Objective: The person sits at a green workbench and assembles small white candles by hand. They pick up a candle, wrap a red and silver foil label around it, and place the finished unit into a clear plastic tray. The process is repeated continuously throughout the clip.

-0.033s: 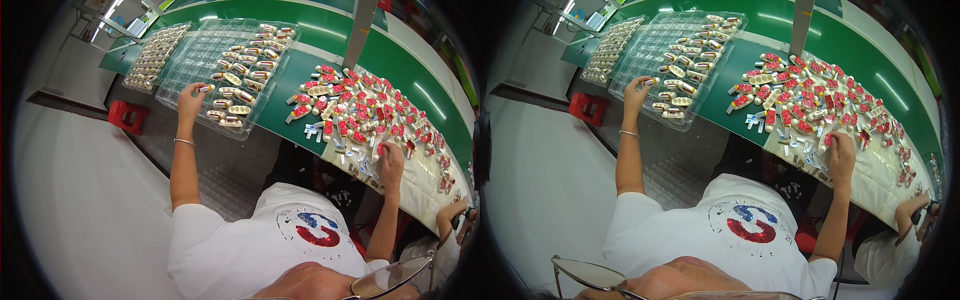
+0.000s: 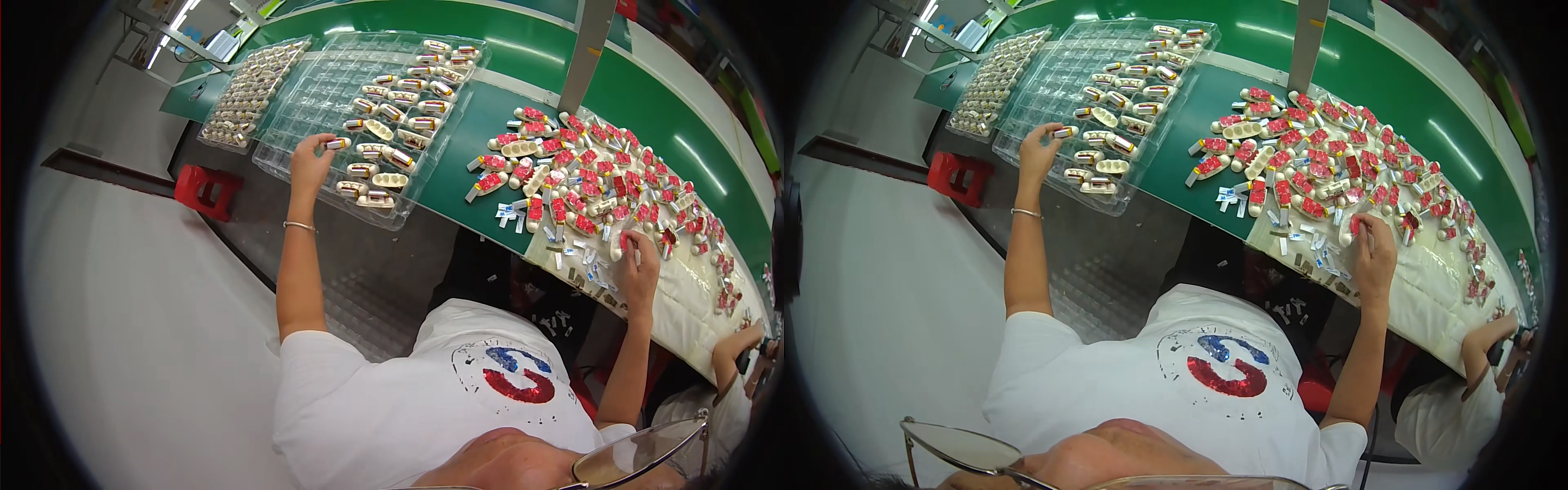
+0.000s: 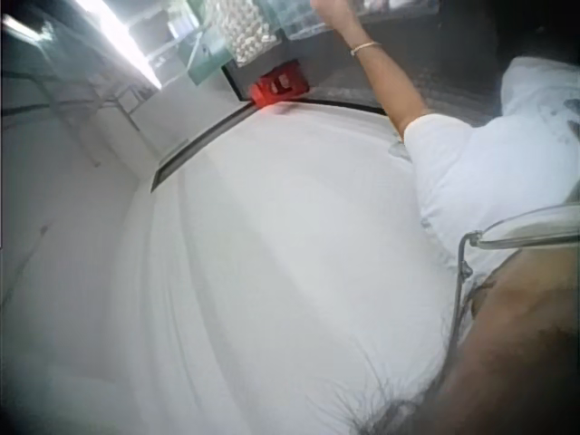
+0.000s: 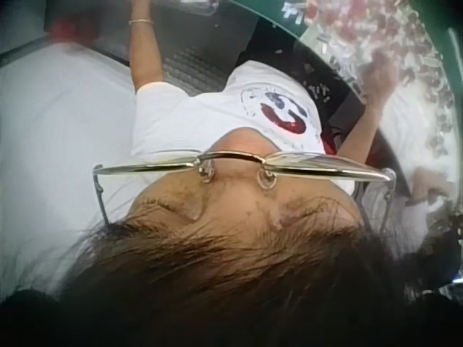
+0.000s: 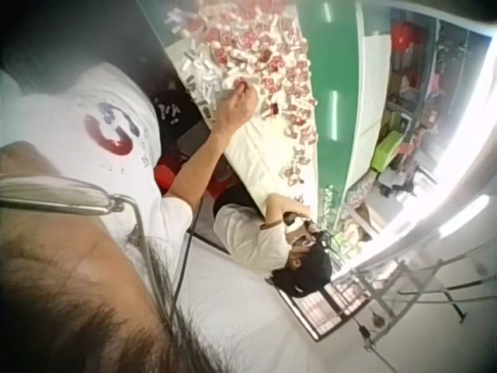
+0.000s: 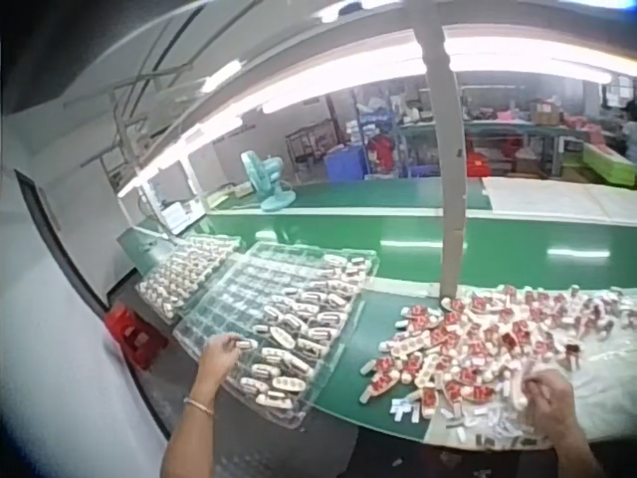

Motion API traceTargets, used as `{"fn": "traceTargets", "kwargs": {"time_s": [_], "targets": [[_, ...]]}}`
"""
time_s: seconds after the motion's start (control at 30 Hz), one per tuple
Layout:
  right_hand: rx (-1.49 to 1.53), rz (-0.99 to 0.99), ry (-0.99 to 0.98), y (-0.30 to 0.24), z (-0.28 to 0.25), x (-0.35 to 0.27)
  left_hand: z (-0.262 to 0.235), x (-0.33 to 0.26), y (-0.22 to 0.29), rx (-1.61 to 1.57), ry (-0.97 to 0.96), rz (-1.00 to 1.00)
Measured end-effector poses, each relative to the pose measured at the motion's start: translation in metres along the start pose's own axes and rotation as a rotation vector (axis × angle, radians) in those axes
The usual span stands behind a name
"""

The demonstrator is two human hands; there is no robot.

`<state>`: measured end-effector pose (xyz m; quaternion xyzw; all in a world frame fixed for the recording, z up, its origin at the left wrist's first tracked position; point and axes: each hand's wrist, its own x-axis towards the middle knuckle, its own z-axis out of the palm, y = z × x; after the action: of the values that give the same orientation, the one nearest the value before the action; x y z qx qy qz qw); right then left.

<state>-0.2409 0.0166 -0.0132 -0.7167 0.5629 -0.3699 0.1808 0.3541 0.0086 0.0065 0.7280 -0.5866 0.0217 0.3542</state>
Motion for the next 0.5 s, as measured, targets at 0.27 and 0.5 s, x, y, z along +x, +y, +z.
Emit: {"fn": "traceTargets", "kwargs": {"time_s": [0.27, 0.5], "targets": [[0.202, -0.073, 0.039, -0.026, -0.016, 0.004, 0.023, 0.026, -0.028, 0.303, -0.135, 0.286], [0.634, 0.165, -0.167, -0.057, -0.008, 0.006, 0.027, 0.003, 0.048, 0.127, -0.049, 0.093]]}}
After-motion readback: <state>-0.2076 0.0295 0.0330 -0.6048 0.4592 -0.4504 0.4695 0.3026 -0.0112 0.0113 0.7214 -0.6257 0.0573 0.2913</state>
